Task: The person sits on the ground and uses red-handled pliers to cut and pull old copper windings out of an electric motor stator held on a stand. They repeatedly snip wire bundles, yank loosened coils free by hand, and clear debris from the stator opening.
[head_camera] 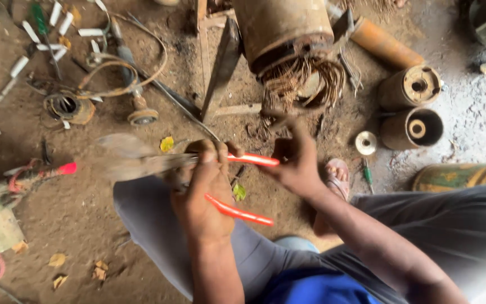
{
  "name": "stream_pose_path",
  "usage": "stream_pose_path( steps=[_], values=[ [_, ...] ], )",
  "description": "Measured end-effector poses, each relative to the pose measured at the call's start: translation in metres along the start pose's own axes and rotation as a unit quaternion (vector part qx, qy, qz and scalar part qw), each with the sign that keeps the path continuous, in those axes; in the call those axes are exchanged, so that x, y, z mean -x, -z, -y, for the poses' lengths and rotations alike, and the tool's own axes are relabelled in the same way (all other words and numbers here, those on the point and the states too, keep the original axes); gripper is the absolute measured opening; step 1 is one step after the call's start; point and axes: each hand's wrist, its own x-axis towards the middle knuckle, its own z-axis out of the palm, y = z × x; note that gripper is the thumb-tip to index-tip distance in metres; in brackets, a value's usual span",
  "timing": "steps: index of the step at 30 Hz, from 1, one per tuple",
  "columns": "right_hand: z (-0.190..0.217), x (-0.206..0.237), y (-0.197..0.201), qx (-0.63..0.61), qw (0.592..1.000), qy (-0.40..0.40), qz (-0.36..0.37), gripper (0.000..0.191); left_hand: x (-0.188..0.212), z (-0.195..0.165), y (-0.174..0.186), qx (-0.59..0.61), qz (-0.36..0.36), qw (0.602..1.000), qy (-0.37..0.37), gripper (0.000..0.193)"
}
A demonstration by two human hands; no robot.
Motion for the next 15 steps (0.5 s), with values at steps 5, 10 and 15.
stream_pose_path(
  steps=[5,10,15],
  values=[
    [0.018,-0.008,0.005,-0.192,0.981,0.027,0.031,0.108,0.012,-0.015,0.006,0.087,0.007,0.995,0.055,0.016],
    [0.019,-0.023,0.001,-0.401,0.913,-0.072,-0.009,0.082,0.013,-0.028,0.015,0.096,-0.030,0.994,0.051,0.014],
    [0.037,-0.020,-0.001,-0.577,0.807,-0.127,-0.033,0.054,0.016,-0.036,0.023,0.061,-0.078,0.995,0.000,0.014]
  ],
)
